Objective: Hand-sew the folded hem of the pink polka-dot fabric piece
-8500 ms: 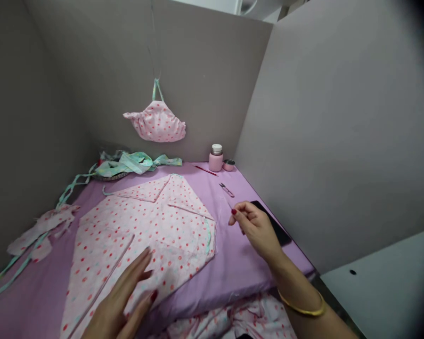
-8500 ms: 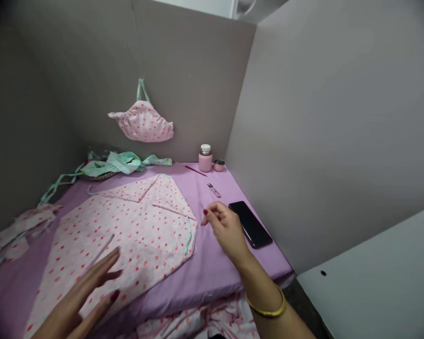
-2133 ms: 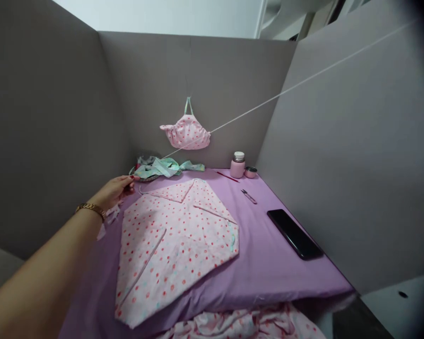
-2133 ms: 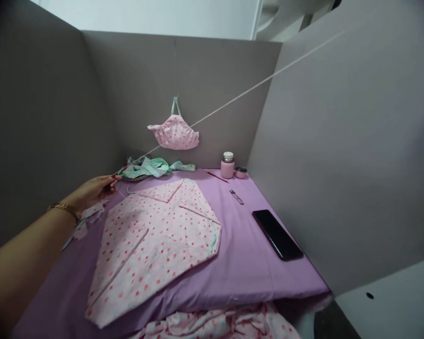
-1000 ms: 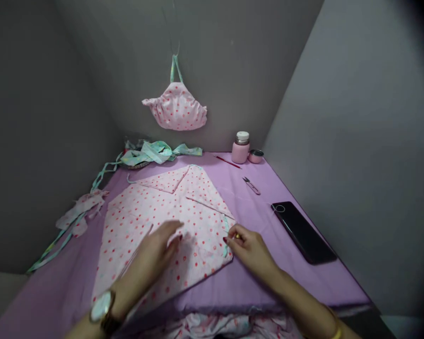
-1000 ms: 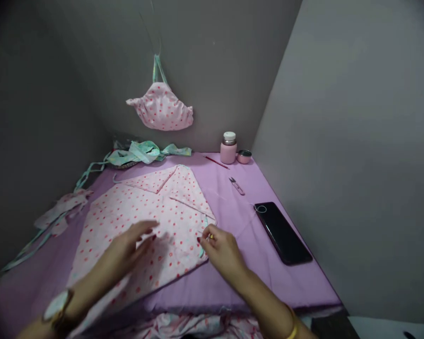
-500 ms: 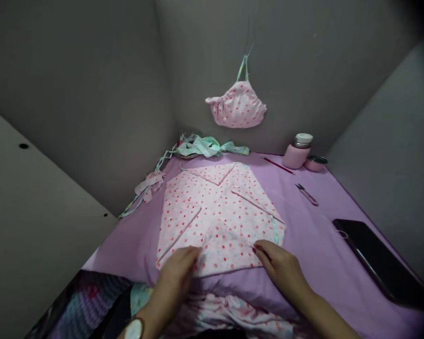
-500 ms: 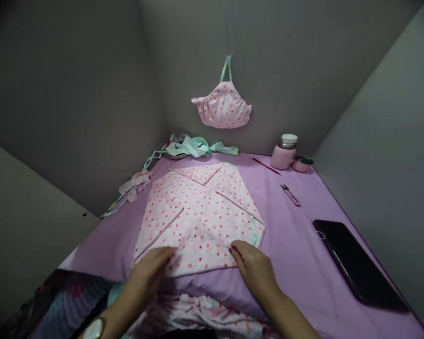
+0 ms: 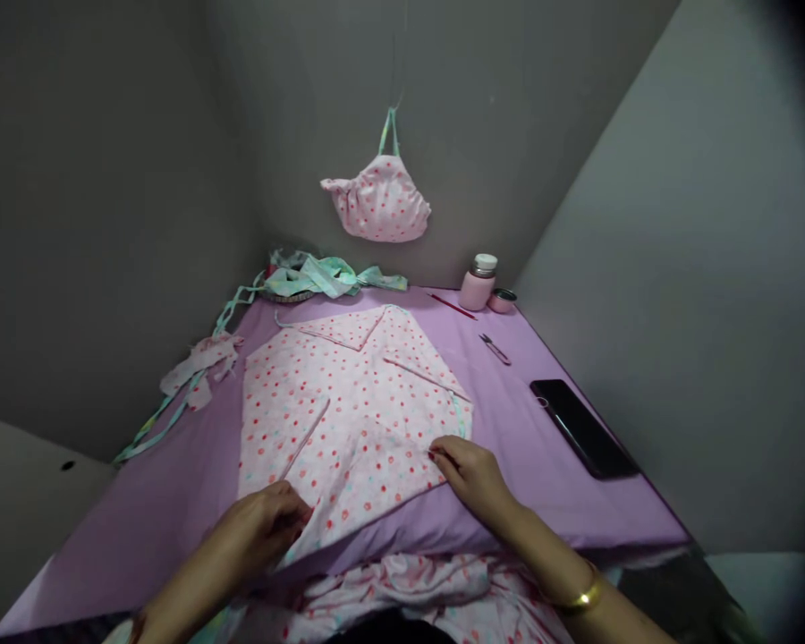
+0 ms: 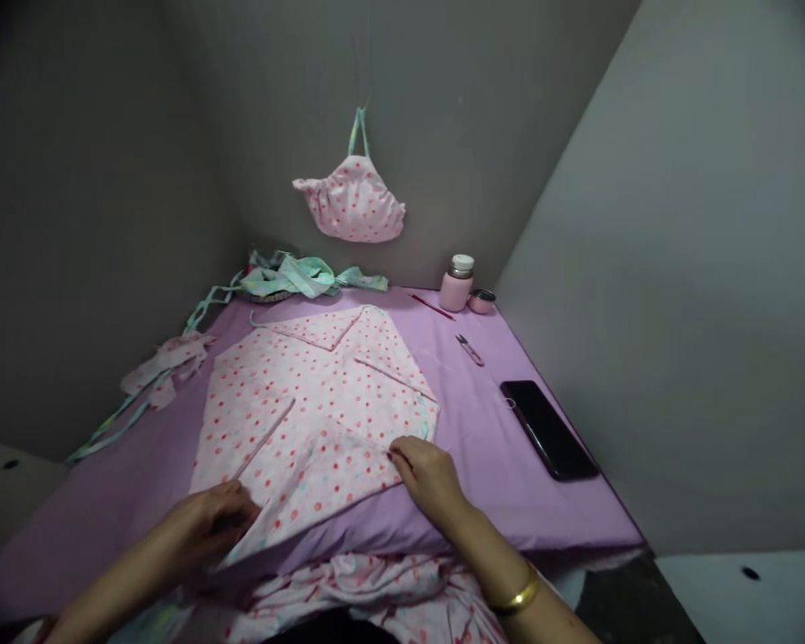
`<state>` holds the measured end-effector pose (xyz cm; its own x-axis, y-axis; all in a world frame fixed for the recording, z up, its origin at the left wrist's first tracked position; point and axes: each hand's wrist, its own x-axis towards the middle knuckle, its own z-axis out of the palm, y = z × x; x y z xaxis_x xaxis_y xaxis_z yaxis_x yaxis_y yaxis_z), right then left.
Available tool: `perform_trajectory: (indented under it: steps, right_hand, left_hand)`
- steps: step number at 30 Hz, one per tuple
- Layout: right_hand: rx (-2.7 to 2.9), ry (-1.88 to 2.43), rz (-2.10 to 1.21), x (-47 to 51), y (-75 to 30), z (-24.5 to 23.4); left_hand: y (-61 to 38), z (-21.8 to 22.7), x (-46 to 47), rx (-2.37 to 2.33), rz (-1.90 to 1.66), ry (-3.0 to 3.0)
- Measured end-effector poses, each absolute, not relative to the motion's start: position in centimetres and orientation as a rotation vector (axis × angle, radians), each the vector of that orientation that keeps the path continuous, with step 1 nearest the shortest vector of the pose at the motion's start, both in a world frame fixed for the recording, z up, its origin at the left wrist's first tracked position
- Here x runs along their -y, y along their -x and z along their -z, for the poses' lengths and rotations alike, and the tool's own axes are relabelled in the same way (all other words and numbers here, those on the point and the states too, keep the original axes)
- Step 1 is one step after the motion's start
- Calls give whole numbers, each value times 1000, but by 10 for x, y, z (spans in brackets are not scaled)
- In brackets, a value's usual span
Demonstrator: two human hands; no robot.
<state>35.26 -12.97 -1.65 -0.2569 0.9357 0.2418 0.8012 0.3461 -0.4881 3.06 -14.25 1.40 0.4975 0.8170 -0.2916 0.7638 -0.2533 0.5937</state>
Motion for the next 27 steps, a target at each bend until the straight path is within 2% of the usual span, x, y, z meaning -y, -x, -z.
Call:
perform_trajectory:
  steps: [5,16,27]
  right_hand:
    - [2141,1495,-353,131,-356,20]
    - [2185,1470,-298,131,-355,18]
    - [2208,1438,-230,129,-358,26]
  left_hand:
    - [-34,-17,144,-1279,-74,-2108]
    - [-51,-23,133,-1050,-267,-2177]
    - [-45,-37,131,-1020,-76,-1811]
